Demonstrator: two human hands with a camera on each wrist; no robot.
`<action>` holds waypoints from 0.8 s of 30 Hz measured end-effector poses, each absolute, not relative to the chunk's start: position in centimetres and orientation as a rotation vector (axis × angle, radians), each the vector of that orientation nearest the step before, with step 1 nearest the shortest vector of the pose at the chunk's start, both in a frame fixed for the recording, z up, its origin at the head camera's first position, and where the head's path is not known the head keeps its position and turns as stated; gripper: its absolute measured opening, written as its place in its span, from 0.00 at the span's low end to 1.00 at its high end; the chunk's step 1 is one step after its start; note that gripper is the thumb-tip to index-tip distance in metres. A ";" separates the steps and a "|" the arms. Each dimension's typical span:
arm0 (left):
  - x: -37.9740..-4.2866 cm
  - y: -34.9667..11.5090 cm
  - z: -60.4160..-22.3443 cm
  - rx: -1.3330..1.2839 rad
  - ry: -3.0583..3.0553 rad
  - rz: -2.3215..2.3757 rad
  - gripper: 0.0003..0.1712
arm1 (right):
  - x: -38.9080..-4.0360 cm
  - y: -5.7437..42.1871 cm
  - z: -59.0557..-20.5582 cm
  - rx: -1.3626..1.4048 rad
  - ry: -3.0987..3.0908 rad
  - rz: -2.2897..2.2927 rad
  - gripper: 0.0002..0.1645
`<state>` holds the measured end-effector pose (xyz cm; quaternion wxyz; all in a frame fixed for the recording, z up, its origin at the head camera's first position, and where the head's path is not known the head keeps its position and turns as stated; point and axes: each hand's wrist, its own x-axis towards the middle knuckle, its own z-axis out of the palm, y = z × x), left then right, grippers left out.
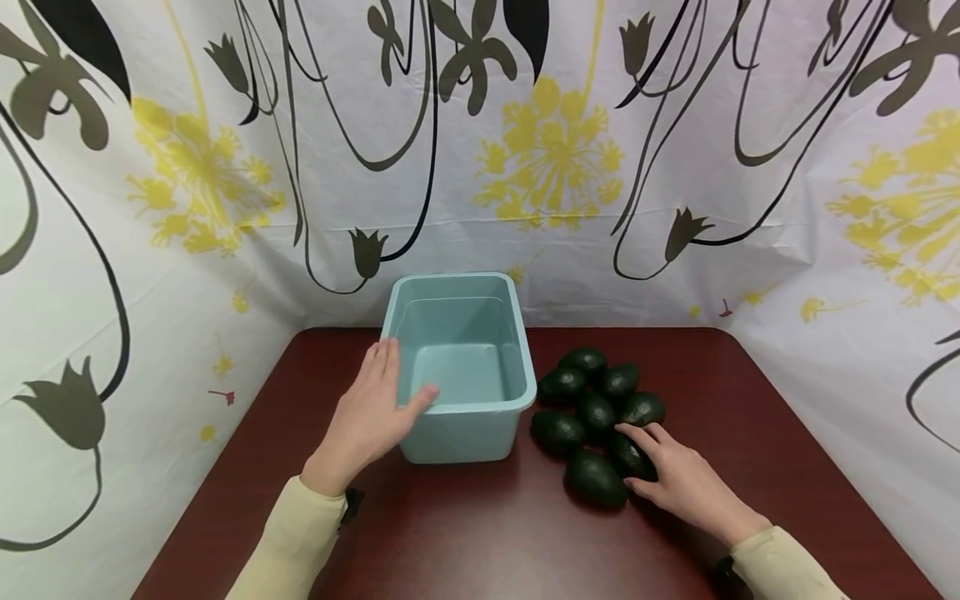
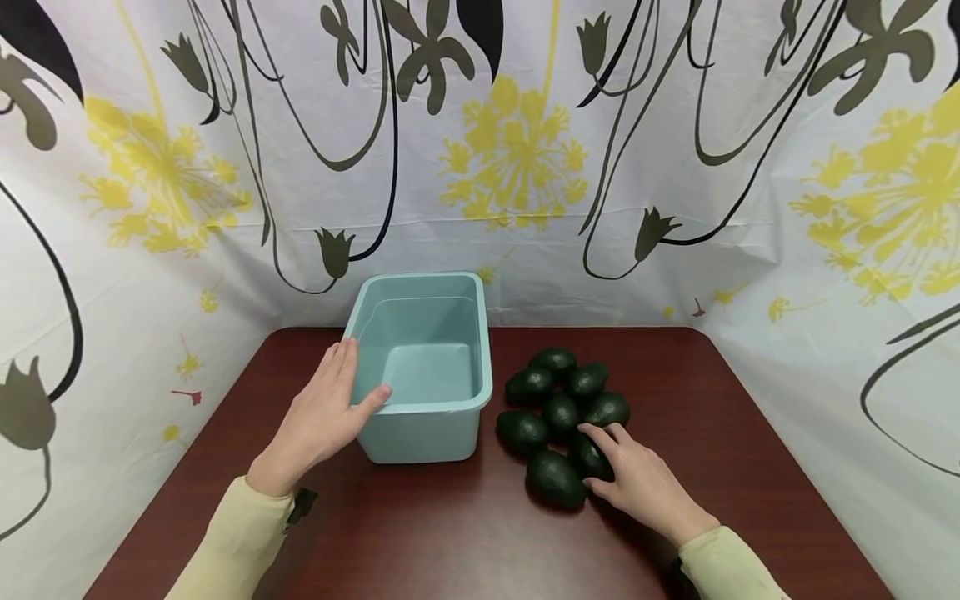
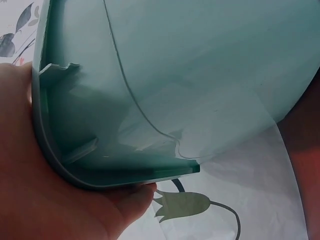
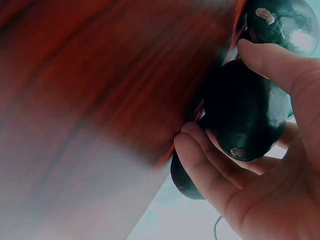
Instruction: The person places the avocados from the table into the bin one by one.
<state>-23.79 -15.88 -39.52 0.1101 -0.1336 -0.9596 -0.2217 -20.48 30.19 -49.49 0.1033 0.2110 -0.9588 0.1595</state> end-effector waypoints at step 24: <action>-24.1 -16.0 -39.8 -0.423 -2.755 -0.641 0.65 | -20.9 30.5 -47.5 0.577 -2.720 0.698 0.46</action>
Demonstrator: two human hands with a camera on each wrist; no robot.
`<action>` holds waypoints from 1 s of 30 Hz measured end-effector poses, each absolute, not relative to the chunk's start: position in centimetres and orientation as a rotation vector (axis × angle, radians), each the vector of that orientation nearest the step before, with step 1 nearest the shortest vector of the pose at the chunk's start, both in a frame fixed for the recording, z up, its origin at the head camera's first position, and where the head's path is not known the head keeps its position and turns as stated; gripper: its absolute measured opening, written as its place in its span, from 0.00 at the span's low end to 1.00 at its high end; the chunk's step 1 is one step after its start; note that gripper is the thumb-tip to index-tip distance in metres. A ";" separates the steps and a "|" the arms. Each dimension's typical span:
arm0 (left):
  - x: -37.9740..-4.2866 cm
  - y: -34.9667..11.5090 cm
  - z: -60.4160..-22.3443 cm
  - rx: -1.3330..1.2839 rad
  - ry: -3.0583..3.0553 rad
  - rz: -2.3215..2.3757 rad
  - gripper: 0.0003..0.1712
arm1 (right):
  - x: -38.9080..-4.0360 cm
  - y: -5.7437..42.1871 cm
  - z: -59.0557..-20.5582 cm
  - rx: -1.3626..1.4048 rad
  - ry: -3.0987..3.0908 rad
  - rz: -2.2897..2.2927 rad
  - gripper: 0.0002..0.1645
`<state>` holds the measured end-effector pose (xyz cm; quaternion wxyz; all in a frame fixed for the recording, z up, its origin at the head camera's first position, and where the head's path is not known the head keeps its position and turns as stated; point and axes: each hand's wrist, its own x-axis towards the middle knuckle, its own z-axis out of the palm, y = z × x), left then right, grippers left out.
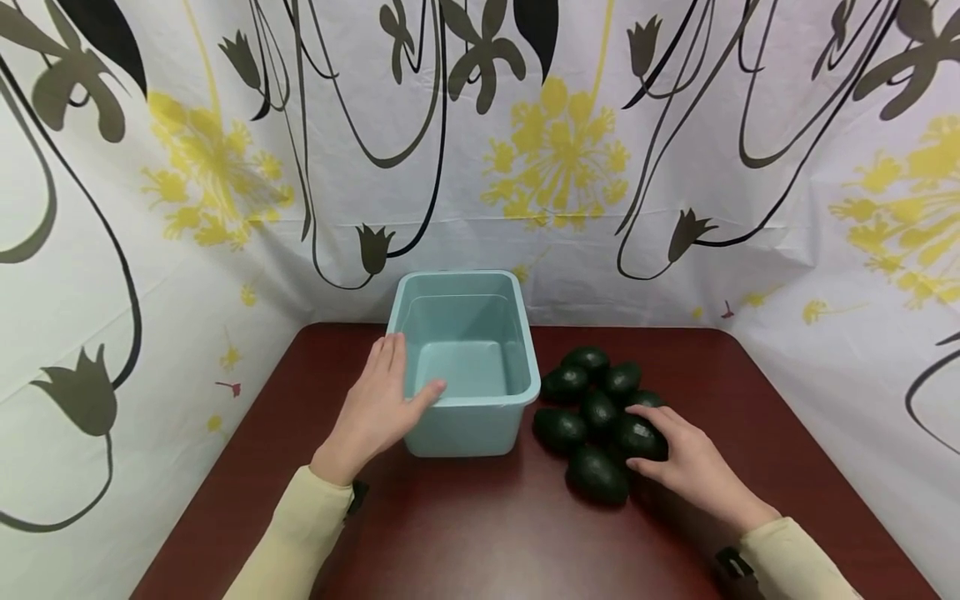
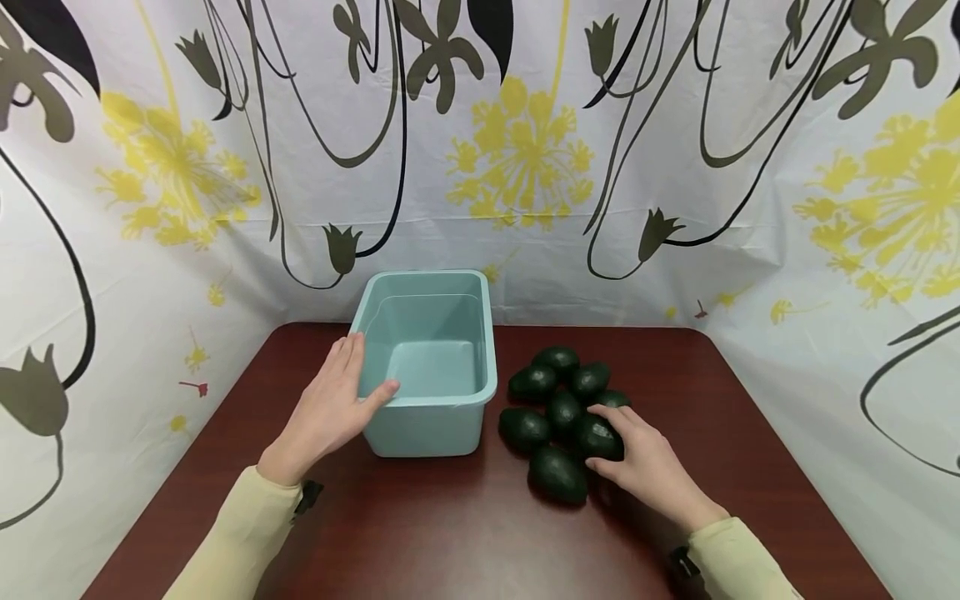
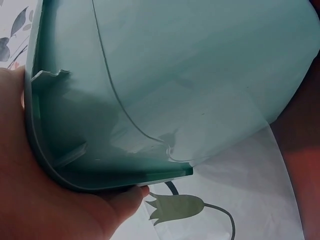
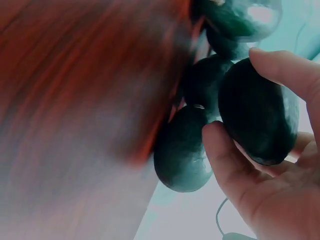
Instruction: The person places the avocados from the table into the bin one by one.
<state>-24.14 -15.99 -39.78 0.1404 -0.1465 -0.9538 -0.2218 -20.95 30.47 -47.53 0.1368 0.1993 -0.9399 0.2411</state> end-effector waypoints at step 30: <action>-24.2 -15.9 -40.0 -0.399 -2.766 -0.633 0.64 | -24.1 27.6 -40.8 0.475 -2.457 0.963 0.46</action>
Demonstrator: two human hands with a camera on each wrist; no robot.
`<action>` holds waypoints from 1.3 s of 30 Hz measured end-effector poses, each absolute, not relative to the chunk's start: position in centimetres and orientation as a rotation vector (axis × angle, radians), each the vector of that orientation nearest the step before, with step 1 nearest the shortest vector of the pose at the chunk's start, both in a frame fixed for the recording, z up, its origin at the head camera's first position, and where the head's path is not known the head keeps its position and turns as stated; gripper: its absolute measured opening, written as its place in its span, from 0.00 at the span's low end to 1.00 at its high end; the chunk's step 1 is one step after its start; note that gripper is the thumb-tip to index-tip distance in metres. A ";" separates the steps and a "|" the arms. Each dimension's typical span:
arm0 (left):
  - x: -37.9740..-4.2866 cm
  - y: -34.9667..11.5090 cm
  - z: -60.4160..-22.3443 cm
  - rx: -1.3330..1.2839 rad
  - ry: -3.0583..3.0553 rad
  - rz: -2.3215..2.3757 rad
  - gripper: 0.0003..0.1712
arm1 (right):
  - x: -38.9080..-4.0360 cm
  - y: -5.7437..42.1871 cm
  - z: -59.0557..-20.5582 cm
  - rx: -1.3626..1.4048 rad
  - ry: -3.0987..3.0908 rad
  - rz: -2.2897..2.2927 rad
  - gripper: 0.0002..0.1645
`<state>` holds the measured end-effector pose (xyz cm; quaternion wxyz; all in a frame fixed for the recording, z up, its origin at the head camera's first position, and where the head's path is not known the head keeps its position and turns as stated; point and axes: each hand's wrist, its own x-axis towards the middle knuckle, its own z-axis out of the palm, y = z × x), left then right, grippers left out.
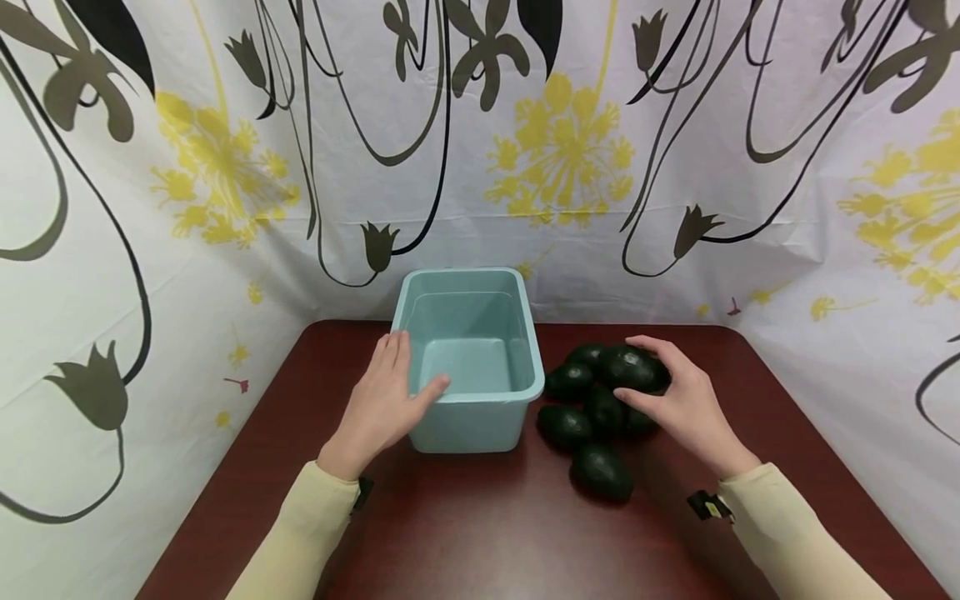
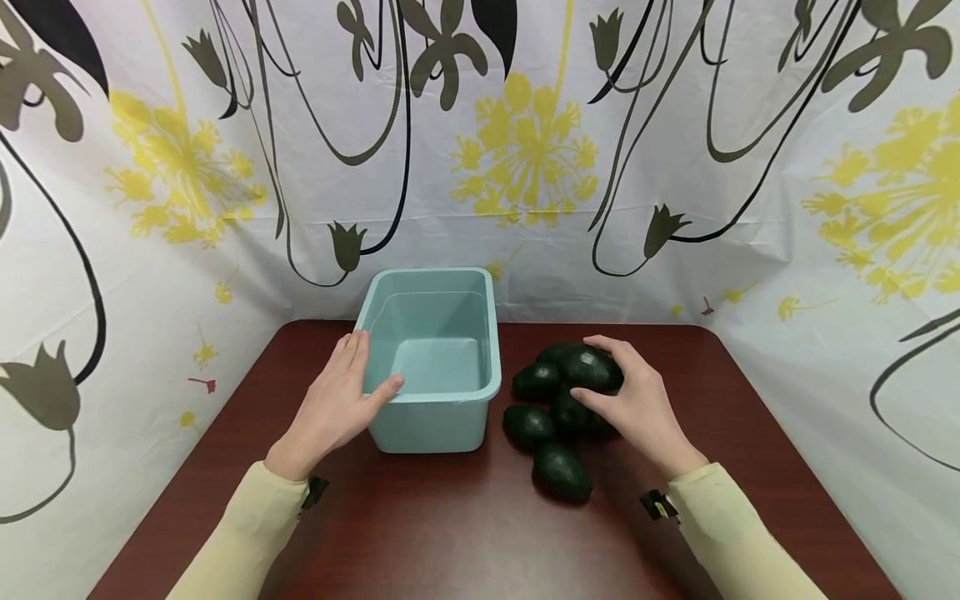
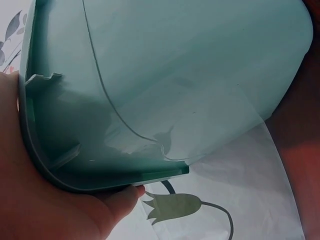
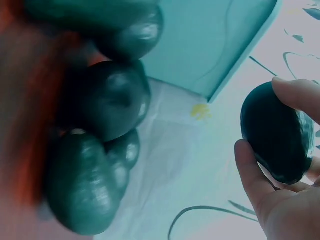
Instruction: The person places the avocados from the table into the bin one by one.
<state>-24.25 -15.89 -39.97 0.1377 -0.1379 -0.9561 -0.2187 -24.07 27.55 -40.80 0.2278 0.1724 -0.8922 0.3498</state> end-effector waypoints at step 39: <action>-24.3 -15.9 -40.0 -0.391 -2.764 -0.611 0.65 | -28.1 19.3 -35.9 0.705 -2.364 1.174 0.41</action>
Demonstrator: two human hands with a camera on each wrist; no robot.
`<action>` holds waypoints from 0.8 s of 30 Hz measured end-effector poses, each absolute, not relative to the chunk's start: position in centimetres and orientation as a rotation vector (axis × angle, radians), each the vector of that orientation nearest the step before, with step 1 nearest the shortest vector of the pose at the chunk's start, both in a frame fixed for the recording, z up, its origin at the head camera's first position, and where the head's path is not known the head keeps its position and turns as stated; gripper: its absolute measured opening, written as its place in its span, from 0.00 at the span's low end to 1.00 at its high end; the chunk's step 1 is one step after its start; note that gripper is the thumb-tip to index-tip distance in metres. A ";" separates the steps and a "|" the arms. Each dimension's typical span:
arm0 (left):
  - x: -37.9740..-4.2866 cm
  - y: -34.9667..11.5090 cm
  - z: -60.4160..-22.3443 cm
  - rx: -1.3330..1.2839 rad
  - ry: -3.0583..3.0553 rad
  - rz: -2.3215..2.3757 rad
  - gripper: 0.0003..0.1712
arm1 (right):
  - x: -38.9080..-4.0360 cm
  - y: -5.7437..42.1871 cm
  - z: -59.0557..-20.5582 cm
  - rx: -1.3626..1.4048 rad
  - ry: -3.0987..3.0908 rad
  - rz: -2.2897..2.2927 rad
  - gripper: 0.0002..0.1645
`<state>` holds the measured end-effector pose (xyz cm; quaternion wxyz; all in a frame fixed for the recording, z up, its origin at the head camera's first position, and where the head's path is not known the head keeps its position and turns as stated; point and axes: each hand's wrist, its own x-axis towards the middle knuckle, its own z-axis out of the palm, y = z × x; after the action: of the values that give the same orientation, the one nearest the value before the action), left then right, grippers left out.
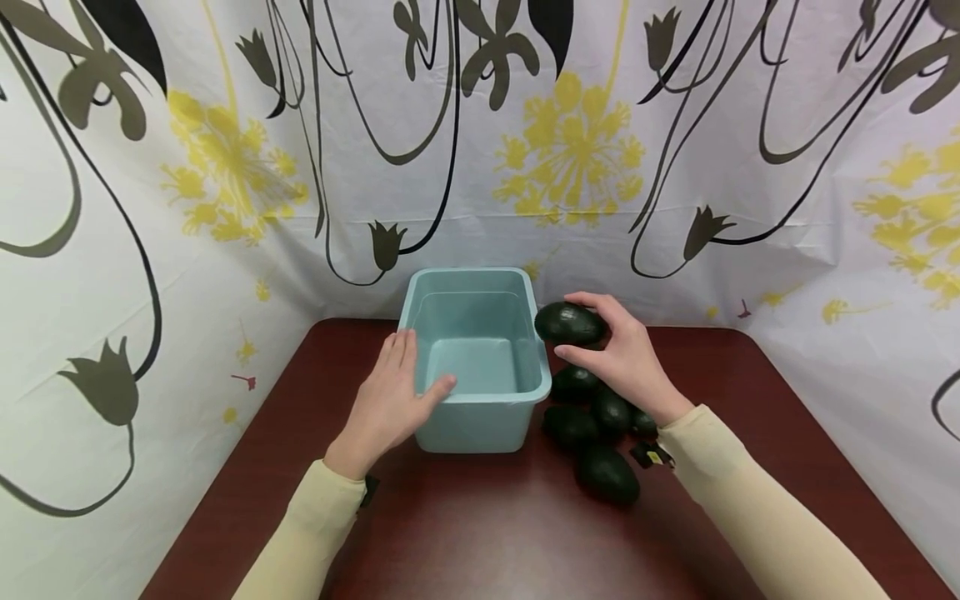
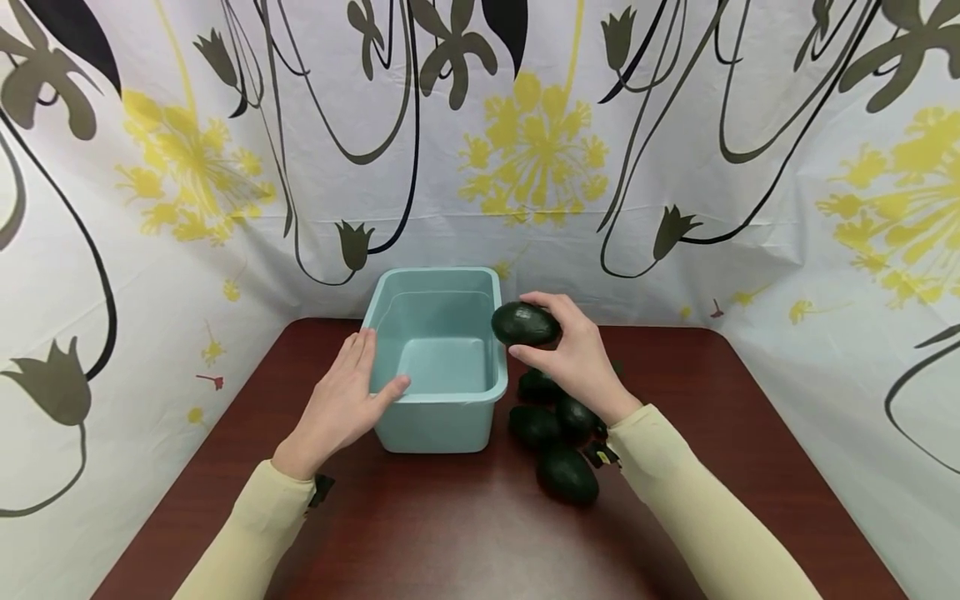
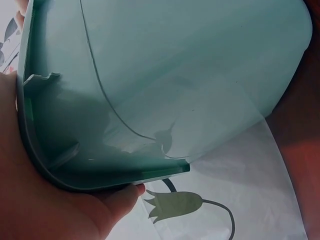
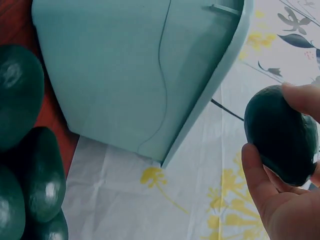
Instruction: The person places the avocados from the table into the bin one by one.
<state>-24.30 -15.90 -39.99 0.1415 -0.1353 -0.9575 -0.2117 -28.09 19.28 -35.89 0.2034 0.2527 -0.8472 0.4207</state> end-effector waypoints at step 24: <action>-24.3 -15.8 -39.7 -0.369 -2.821 -0.598 0.73 | -29.0 15.4 -36.8 0.923 -2.427 1.151 0.40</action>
<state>-24.30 -15.84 -39.68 0.1167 -0.1261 -0.9637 -0.2043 -29.04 15.44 -36.80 0.1502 0.3214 -0.8448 0.4005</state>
